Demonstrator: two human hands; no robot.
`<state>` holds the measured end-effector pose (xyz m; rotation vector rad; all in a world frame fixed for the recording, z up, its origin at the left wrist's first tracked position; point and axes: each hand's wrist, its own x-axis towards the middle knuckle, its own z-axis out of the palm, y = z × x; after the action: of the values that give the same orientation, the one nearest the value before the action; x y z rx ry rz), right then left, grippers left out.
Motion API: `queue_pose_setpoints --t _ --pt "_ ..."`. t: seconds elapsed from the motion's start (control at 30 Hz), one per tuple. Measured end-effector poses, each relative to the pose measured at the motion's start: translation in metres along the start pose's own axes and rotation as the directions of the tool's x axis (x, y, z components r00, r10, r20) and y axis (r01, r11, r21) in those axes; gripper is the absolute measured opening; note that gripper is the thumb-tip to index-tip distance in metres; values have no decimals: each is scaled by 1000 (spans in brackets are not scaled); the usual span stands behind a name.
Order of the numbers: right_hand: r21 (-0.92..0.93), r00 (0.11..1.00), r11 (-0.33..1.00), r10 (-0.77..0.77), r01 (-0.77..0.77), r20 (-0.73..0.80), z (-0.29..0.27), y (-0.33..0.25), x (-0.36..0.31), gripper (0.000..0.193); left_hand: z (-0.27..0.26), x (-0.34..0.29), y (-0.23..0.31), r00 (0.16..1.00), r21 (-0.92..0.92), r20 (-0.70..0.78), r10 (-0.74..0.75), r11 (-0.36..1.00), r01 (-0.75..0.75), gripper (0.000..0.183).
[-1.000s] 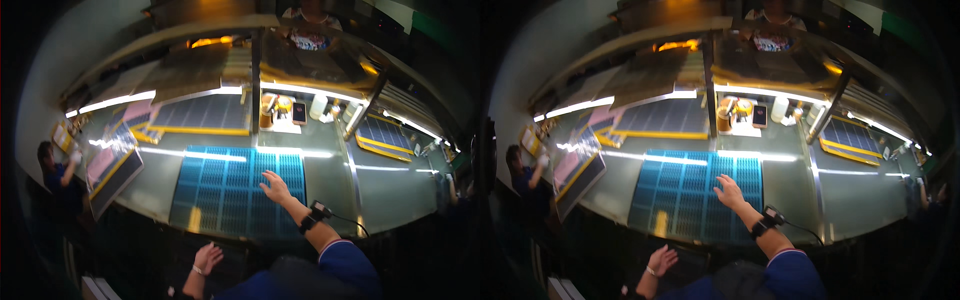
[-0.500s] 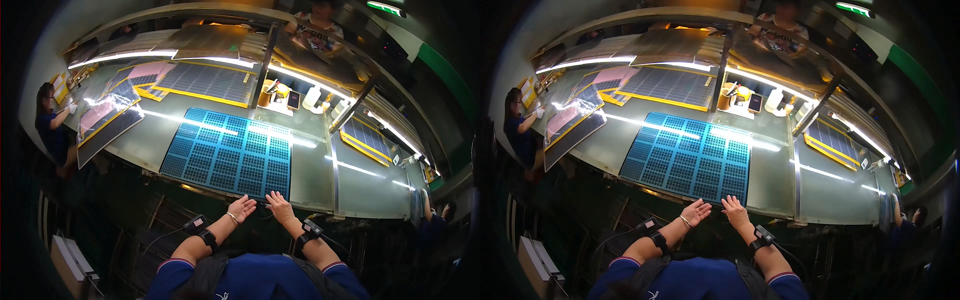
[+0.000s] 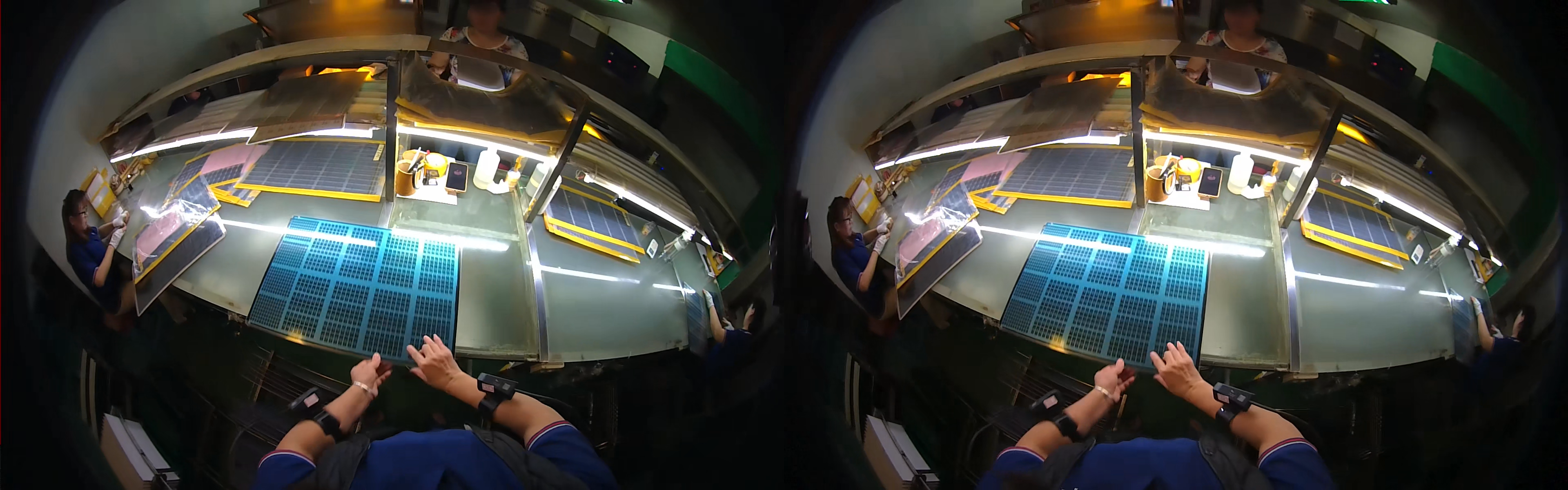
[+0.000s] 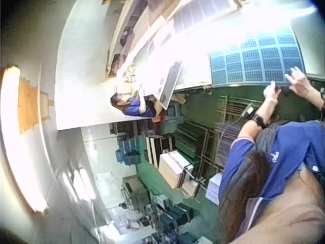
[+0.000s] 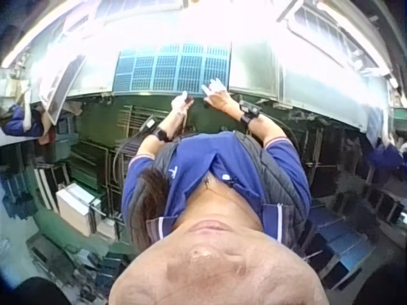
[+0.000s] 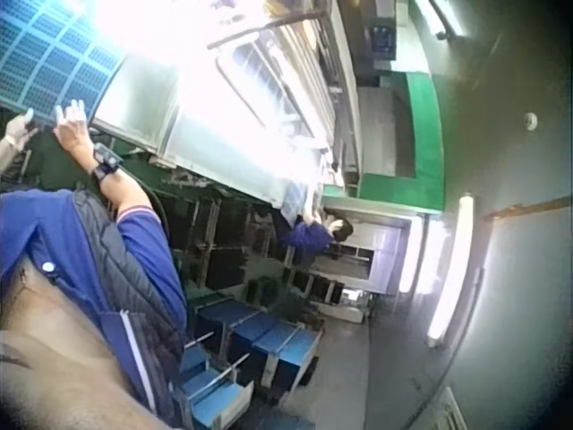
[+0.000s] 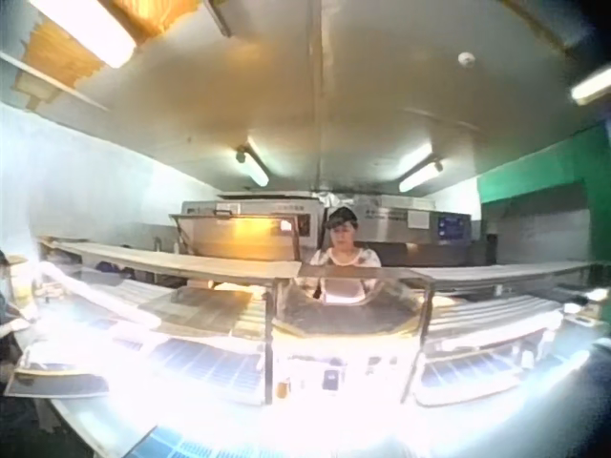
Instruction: Inspecting and sorting flexible solar panel cell sheets on an industrial workbench.
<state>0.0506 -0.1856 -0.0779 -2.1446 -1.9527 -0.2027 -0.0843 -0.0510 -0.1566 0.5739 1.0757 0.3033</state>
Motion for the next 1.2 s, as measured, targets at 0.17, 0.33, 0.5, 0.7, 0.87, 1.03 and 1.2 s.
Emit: queue_pose_setpoints --t 0.17,0.33,0.5,0.7,0.87,1.03,1.2 --pt "25 987 992 -125 123 100 26 -9 -13 51 -18 -32 -6 988 -162 154 -18 986 43 13" --pt "126 977 988 -115 93 177 23 -4 -3 51 -32 -20 -16 923 -393 372 -102 883 256 20" --pt "119 991 990 -93 81 97 28 -9 -8 49 -24 -24 -17 932 -306 361 28 948 91 26" --pt "57 986 998 -7 -3 165 28 -18 -5 47 -28 -14 -21 904 -277 425 43 957 85 37" --pt "5 993 999 31 -32 110 43 -20 -5 43 -31 -7 -25 896 -300 441 55 950 89 41" --pt "168 952 984 11 -65 306 22 -7 6 44 -30 -10 -21 887 -319 460 53 941 110 44" --pt "172 963 985 -23 -25 269 23 -10 1 39 -30 -5 -20 885 -314 465 10 937 155 34"
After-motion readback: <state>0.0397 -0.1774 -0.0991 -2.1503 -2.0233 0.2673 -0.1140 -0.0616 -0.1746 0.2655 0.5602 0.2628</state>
